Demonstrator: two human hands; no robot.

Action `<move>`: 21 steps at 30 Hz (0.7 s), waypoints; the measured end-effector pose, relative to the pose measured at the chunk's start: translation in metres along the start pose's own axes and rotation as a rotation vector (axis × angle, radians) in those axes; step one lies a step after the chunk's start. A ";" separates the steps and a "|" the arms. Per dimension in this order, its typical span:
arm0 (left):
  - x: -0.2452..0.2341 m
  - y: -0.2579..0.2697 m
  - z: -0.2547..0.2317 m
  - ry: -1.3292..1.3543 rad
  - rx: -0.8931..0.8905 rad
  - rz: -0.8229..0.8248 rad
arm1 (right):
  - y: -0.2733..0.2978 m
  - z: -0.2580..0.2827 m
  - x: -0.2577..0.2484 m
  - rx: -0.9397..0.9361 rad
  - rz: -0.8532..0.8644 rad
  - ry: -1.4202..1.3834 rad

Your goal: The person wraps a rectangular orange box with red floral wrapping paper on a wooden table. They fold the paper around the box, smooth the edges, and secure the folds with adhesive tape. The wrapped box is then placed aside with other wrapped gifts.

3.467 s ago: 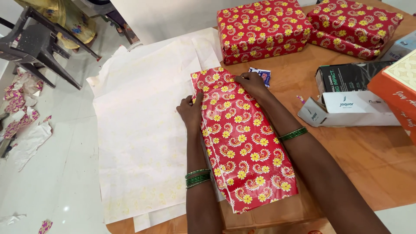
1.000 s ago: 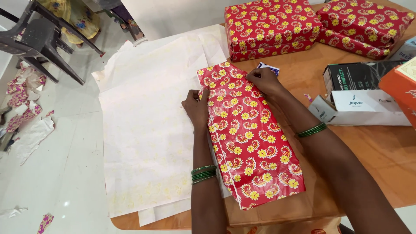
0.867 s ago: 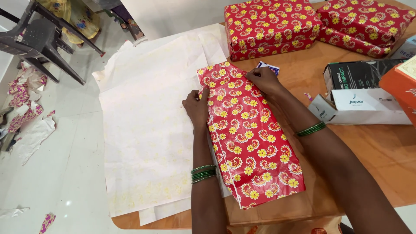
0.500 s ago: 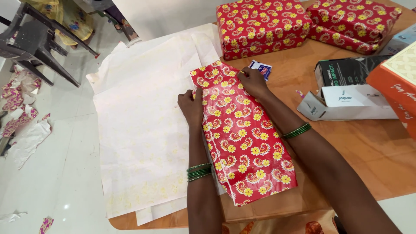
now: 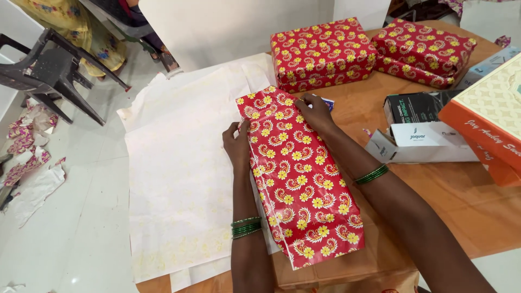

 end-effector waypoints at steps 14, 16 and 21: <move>-0.004 0.012 -0.058 0.485 -0.298 0.231 | 0.026 0.065 -0.007 0.247 0.081 -0.586; -0.005 0.009 -0.054 0.485 -0.370 0.194 | 0.020 0.060 -0.006 0.278 0.068 -0.584; -0.006 0.003 -0.049 0.494 -0.408 0.151 | 0.009 0.046 -0.003 0.348 0.049 -0.643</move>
Point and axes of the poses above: each hand's wrist, its own y-axis away from the middle knuckle, its own x-axis out of the palm, z = x × y, the point moved 5 cm from there along -y, towards the middle knuckle, and after that the axes turned 5 degrees about -x, right-handed, at the moved point
